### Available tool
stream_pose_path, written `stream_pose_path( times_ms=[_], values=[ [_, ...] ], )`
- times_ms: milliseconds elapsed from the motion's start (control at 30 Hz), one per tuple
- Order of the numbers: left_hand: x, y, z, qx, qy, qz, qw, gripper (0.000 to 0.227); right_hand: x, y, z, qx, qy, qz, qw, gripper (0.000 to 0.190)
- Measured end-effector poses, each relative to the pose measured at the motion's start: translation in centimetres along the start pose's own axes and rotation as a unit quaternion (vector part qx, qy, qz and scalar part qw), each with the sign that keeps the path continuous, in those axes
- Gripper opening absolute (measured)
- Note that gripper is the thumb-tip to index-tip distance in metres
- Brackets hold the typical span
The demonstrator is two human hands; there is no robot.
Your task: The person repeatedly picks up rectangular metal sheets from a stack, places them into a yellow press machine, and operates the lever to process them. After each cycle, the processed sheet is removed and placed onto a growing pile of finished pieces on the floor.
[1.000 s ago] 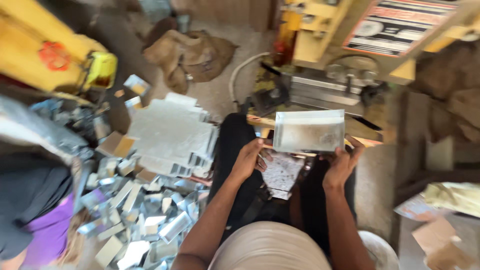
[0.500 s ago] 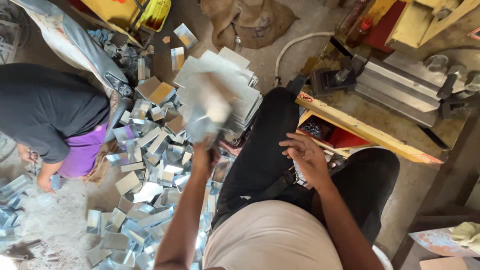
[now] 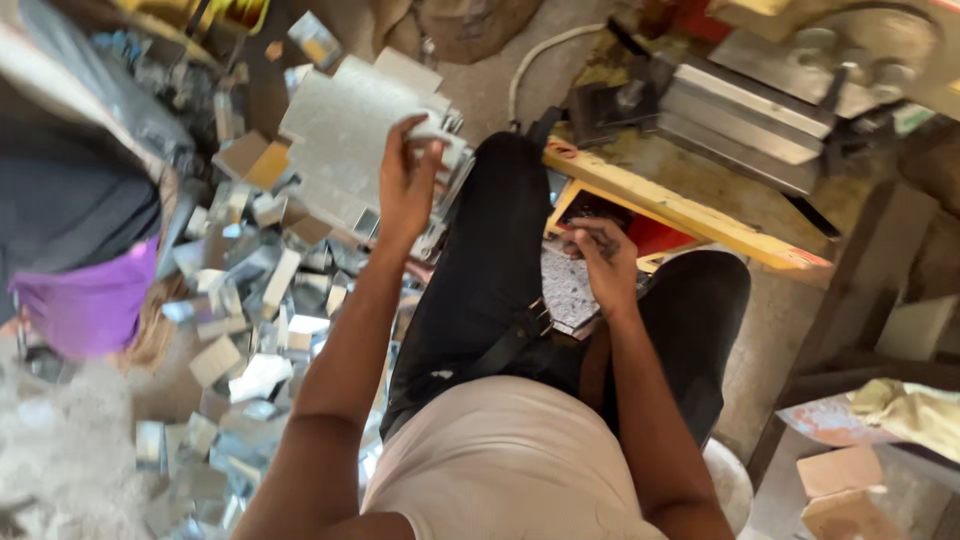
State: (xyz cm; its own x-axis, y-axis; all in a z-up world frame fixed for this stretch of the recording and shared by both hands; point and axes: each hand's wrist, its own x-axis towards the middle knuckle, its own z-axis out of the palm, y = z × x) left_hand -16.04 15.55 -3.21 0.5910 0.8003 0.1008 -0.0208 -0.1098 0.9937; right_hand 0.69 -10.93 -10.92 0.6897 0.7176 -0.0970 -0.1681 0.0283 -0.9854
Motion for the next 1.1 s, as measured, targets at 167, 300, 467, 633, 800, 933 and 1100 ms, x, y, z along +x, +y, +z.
stream_pose_path(
  times_ms=[167, 300, 467, 633, 800, 933, 1100],
  values=[
    [9.4, -4.5, -0.3, 0.391, 0.056, 0.169, 0.903, 0.056, 0.5, 2.3, -1.3, -0.003, 0.02, -0.011, 1.0, 0.021],
    [8.1, -8.2, 0.2, 0.568, -0.03, 0.073, 0.819, 0.077, 0.9, 4.4, -2.5, 0.053, 0.02, -0.044, 0.997, 0.013],
    [5.4, -8.8, 0.0, 0.644, -0.023, 0.09, 0.759, 0.073, 1.5, 8.1, -2.6, -0.056, 0.081, 0.012, 0.995, 0.013],
    [8.5, -10.8, 4.1, 0.662, -0.05, 0.091, 0.743, 0.069, 1.5, 8.7, -2.7, -0.031, 0.054, 0.081, 0.995, 0.01],
    [12.0, -7.3, 10.8, 0.662, -0.086, 0.068, 0.741, 0.066, 2.4, 8.8, -4.4, -0.022, -0.018, -0.007, 1.0, 0.012],
    [8.4, -12.4, 7.0, 0.653, -0.115, 0.085, 0.744, 0.064, 2.4, 8.8, -3.4, -0.072, -0.029, 0.02, 0.997, 0.015],
    [8.1, -9.6, 2.8, 0.65, -0.082, 0.078, 0.751, 0.061, 2.7, 7.9, -0.9, -0.13, -0.128, 0.019, 0.983, 0.02]
  ],
)
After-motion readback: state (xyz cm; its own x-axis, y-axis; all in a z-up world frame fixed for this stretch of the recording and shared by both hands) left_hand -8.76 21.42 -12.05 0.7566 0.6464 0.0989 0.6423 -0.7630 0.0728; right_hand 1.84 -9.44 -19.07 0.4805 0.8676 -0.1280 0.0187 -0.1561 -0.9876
